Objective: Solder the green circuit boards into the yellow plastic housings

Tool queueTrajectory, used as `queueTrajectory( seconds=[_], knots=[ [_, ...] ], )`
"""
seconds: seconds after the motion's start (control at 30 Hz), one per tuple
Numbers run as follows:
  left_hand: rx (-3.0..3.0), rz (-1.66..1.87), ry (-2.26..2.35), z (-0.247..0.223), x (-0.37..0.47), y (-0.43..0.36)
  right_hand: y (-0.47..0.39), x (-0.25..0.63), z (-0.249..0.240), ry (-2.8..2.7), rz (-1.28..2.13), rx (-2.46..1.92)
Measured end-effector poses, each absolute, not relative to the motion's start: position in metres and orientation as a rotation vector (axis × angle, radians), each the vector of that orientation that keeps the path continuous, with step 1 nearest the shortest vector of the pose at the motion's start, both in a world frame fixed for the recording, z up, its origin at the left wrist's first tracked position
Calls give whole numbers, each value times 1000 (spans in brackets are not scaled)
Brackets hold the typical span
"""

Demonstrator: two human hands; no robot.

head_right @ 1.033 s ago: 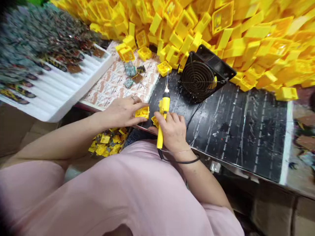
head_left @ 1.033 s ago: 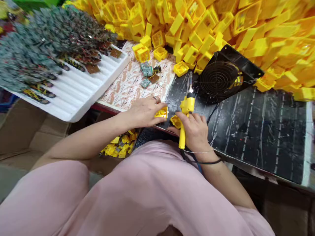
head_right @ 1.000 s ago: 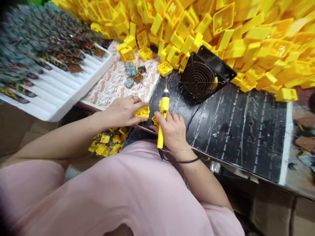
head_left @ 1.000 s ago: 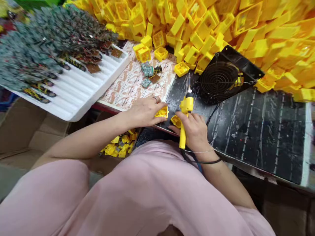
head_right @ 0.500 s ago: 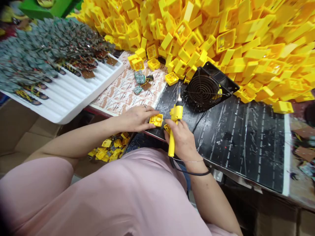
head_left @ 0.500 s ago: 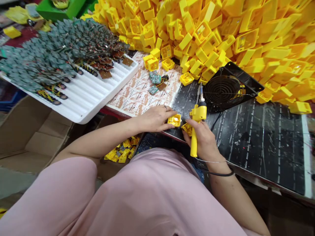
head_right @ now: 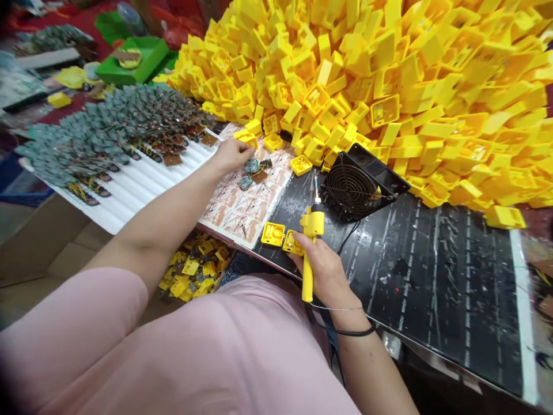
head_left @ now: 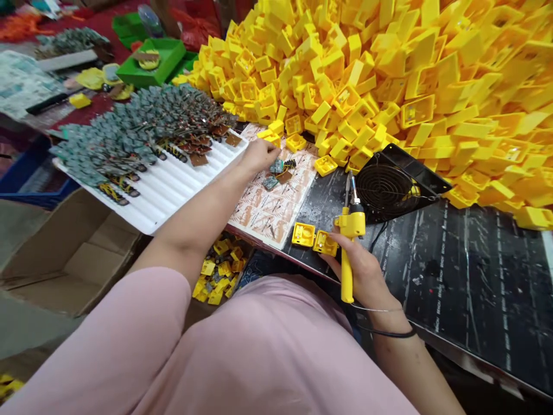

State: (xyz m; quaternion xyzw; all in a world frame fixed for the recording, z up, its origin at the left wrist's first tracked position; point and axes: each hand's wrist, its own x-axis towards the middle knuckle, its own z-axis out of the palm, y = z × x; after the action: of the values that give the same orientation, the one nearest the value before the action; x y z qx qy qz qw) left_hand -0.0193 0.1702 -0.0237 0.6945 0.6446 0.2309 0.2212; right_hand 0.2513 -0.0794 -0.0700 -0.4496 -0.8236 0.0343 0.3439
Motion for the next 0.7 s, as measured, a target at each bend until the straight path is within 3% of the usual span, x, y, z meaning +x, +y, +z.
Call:
queueTrajectory(
  seconds=[0.2,0.33,0.47,0.57,0.7],
  knots=[
    [1744,914,1513,-19,-17,159,-68,243,-71,-2094,77,-1146],
    [1420,1180,1171,14,-26,158,-55,225,-66,-2161,63,-1092],
    [1184,1231,1058,53,-31,143,-47,207,-60,-2242,119,-1115],
    [1602,1000,1039,56,-34,113,-47,203,-61,-2250,156,-1196],
    [2167,435,1013,15,-35,57,-55,211,-56,-2073,3,-1179]
  ],
)
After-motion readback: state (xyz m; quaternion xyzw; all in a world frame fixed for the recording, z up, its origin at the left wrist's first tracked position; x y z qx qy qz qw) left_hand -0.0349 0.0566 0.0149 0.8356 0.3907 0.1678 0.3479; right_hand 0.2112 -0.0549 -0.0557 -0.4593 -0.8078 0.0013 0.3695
